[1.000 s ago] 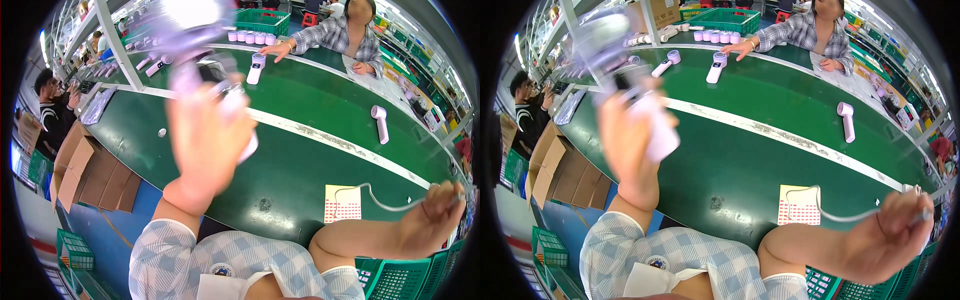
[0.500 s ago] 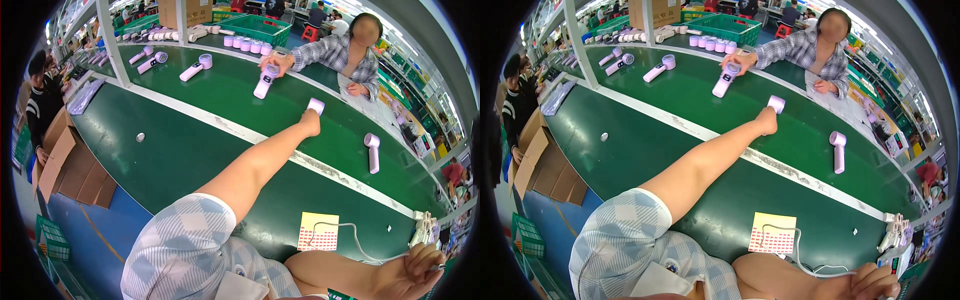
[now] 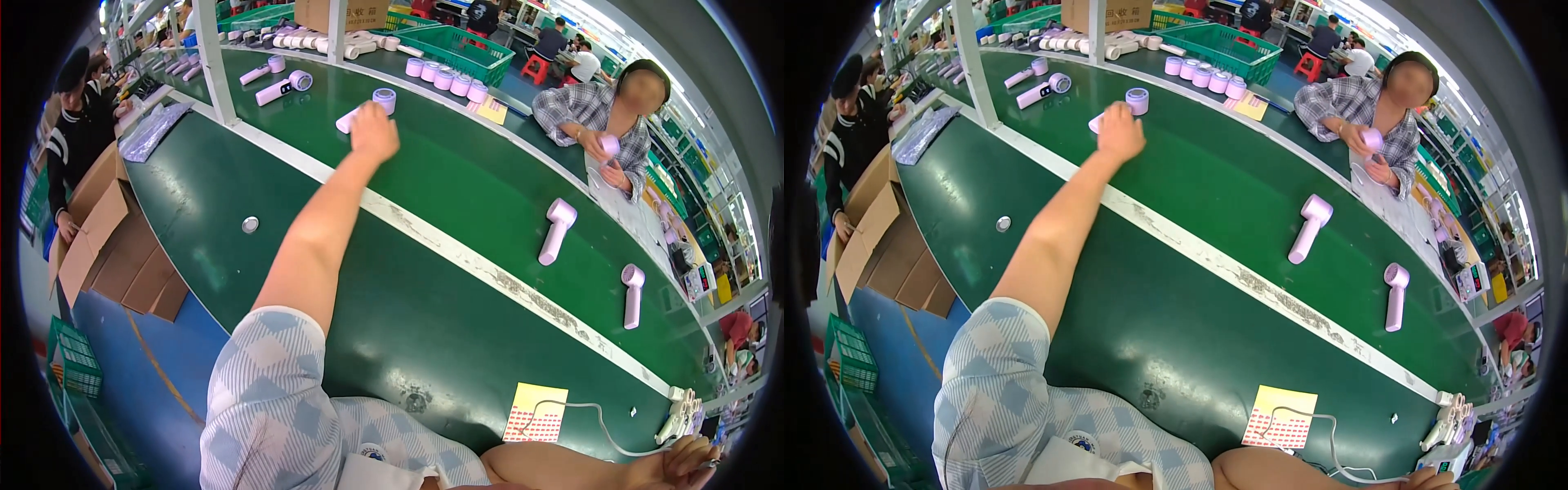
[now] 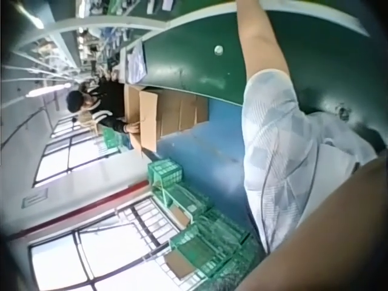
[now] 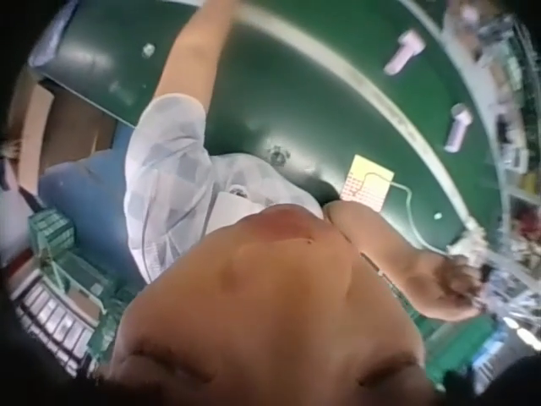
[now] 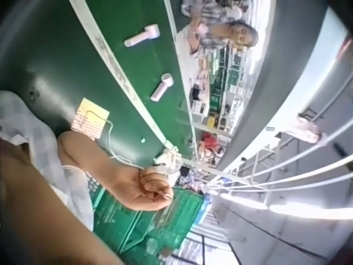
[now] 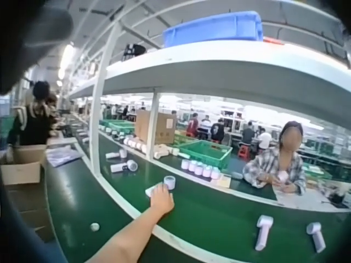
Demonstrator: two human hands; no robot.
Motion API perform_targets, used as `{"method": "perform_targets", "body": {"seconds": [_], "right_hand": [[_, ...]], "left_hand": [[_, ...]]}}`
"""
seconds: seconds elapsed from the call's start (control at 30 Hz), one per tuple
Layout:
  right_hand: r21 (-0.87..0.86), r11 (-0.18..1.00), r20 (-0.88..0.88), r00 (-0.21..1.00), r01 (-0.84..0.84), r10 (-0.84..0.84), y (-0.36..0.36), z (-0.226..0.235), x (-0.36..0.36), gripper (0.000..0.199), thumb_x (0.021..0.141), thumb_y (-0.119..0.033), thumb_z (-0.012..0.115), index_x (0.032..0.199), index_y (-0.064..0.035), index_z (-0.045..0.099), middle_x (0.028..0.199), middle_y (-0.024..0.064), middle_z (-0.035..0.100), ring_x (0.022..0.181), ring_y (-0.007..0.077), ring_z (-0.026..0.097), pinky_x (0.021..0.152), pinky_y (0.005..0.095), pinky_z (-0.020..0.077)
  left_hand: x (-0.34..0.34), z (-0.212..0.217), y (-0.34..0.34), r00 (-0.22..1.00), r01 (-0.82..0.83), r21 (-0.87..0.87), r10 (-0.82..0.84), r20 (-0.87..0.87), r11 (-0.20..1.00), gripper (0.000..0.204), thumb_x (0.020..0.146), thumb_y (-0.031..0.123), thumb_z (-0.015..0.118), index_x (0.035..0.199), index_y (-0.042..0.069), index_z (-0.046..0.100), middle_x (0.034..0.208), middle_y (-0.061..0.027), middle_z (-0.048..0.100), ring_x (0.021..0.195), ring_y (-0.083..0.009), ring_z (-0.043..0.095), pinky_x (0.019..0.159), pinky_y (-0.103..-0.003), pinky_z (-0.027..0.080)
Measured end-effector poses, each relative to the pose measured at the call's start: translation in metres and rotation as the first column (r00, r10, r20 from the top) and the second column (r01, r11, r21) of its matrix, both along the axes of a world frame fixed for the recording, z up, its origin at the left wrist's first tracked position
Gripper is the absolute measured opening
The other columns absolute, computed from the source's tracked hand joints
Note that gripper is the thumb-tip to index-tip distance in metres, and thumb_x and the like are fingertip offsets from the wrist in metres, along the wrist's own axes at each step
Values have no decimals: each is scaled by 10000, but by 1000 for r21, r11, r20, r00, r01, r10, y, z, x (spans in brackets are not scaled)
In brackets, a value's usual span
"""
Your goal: Testing portable hand fans for functionality, applying stickers, and packing them into plastic baskets at an assembly line.
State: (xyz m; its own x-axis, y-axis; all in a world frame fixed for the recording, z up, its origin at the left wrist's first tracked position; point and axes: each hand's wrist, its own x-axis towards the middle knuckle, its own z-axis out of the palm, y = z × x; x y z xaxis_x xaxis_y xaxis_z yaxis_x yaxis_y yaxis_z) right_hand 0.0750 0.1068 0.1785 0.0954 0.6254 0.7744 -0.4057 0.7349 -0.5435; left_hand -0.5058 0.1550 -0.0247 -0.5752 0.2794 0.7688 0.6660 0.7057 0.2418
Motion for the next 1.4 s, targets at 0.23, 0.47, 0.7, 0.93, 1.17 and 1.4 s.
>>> {"method": "perform_targets", "body": {"seconds": [0.23, 0.47, 0.7, 0.93, 1.17, 1.4], "right_hand": [[83, 986, -9, 989, 147, -147, -3, -5, -20, 289, 850, -238, 413, 581, -132, 398, 478, -36, 274, 436, 88, 256, 401, 252, 197], [217, 976, -204, 978, -1, 47, -5, -11, -27, 314, 870, -260, 366, 587, -129, 403, 480, -37, 249, 430, 86, 242, 398, 251, 192], [262, 939, -381, 870, -224, 314, -16, -6, -32, 339, 888, -288, 321, 606, -121, 406, 477, -30, 245, 411, 88, 228, 389, 252, 179], [136, 988, -387, 922, 73, -15, -23, -8, -26, 340, 895, -306, 307, 635, -117, 418, 480, -34, 242, 404, 84, 210, 387, 247, 157], [208, 977, -366, 929, 33, 47, -27, -10, -19, 293, 890, -264, 325, 715, -72, 457, 528, -20, 262, 463, 84, 217, 433, 241, 169], [274, 961, -313, 942, -33, 122, -28, -13, -17, 266, 886, -223, 342, 795, -26, 497, 575, -7, 282, 522, 83, 223, 479, 234, 181]], "left_hand": [[-55, -2, 6, 861, 43, -338, 136, 490, 940, 442, 762, 231, 529, 1116, -23, 458, 1218, -165, 458, 1123, -309, 440, 938, -443, 332], [-37, -2, 14, 253, 134, 359, -382, 889, 924, 231, 683, 135, 604, 866, -1, 565, 768, -135, 591, 619, -224, 566, 553, -246, 450], [103, 54, -10, -134, 198, 962, -967, 216, 187, 426, 710, -15, 528, 1102, -42, 361, 877, -155, 526, 678, -179, 561, 574, -263, 464], [194, 103, -43, -381, 130, 991, -922, 68, 20, 448, 704, -75, 438, 1130, 7, 322, 916, -149, 510, 701, -189, 548, 569, -285, 466], [266, 140, -96, -509, 308, 947, -856, 85, -89, 521, 688, -94, 357, 1173, 58, 241, 959, -154, 483, 662, -183, 523, 553, -290, 455], [302, 142, -122, -545, 412, 894, -834, 86, -177, 538, 694, -95, 324, 1193, 67, 206, 952, -154, 475, 653, -179, 516, 561, -280, 446]]}}
